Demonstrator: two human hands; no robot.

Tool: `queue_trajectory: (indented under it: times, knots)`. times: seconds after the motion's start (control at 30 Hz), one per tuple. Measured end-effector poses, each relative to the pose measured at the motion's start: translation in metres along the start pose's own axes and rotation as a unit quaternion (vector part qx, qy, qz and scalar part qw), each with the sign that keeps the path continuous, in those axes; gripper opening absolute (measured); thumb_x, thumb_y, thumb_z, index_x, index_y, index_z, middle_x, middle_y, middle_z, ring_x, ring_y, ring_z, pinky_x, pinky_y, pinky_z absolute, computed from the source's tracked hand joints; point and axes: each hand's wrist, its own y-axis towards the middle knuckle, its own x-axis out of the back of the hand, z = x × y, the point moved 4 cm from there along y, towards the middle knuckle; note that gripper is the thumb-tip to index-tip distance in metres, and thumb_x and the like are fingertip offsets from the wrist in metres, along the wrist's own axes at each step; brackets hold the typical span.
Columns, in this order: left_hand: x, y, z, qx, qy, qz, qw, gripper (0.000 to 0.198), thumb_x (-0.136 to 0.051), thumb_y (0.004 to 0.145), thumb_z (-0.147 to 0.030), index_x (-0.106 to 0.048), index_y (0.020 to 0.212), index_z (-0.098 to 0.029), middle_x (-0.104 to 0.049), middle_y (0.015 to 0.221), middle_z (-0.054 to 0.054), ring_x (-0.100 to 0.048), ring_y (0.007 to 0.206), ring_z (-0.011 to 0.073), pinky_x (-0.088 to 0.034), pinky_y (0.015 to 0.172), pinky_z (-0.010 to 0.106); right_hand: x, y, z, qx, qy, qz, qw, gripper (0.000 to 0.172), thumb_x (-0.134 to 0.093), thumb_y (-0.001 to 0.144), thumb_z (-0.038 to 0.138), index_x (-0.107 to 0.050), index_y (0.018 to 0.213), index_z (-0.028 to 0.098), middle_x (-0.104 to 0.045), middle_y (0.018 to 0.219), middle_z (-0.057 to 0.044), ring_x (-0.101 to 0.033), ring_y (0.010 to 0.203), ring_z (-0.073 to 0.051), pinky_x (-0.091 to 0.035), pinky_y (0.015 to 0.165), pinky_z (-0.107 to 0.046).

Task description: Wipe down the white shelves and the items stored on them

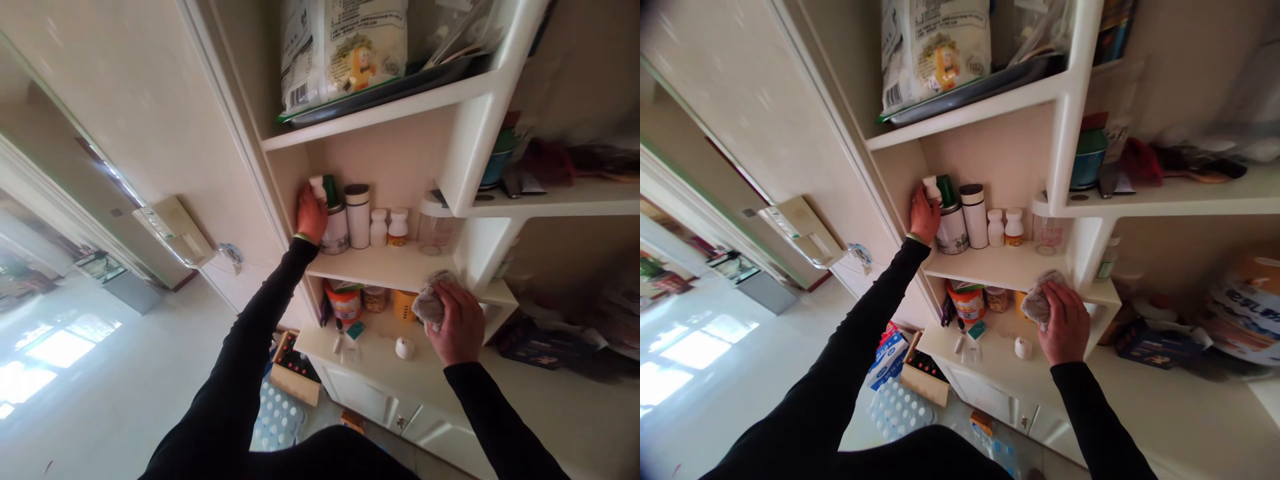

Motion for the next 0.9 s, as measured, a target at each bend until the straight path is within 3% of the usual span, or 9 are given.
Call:
queue_trajectory:
  times: [0.2,0.47,0.63,0.77,0.9]
  knots:
    - [-0.001,-0.018,0.004,-0.037,-0.076,0.001,0.996,0.073,-0.058,0.104,-0.012,-0.037,0.174,-0.015,-0.031,0.187,0.023,-0.036,0.175,0.0311,-0.030,0.146,0.050,-0.001,-0.001,-0.002,-0.004,0.005,0.006,1.000,0.078,-0.068,0.082,0.006,-0.059,0.158,0.018,-0.075,0.142,-0.017,-0.072,0.136,-0.036,-0.061,0.119,-0.056]
    - [-0.005,-0.012,0.008,-0.025,-0.109,0.007,0.994,0.071,-0.057,0.110,-0.028,-0.034,0.177,-0.020,-0.034,0.187,0.018,-0.034,0.176,0.0324,-0.027,0.147,0.052,0.002,0.004,0.002,-0.003,0.016,0.012,1.000,0.079,-0.069,0.086,0.007,-0.055,0.162,0.020,-0.076,0.141,-0.019,-0.074,0.133,-0.042,-0.063,0.114,-0.061]
    - [0.003,-0.038,0.004,-0.070,-0.061,-0.014,0.996,0.067,-0.053,0.108,-0.021,-0.038,0.174,-0.017,-0.028,0.189,0.019,-0.025,0.179,0.0297,-0.024,0.147,0.051,0.003,0.006,0.004,0.002,0.008,0.008,1.000,0.078,-0.067,0.088,0.007,-0.053,0.164,0.020,-0.077,0.138,-0.019,-0.076,0.130,-0.043,-0.065,0.111,-0.062]
    - [0.007,-0.057,0.002,-0.078,0.003,-0.009,0.997,0.061,-0.059,0.100,-0.013,-0.057,0.160,-0.018,-0.039,0.182,0.021,-0.031,0.176,0.0335,-0.031,0.144,0.055,0.002,0.006,0.003,-0.005,0.005,0.004,1.000,0.080,-0.066,0.088,0.006,-0.053,0.165,0.024,-0.078,0.137,-0.019,-0.077,0.128,-0.044,-0.066,0.111,-0.061]
    - [0.007,-0.059,0.001,-0.072,0.029,0.001,0.997,0.056,-0.062,0.096,-0.013,-0.064,0.152,-0.018,-0.053,0.168,0.022,-0.046,0.166,0.0366,-0.036,0.142,0.060,0.001,0.005,0.002,0.007,-0.006,-0.004,1.000,0.078,-0.068,0.086,0.008,-0.055,0.162,0.021,-0.077,0.137,-0.018,-0.077,0.126,-0.042,-0.067,0.111,-0.060]
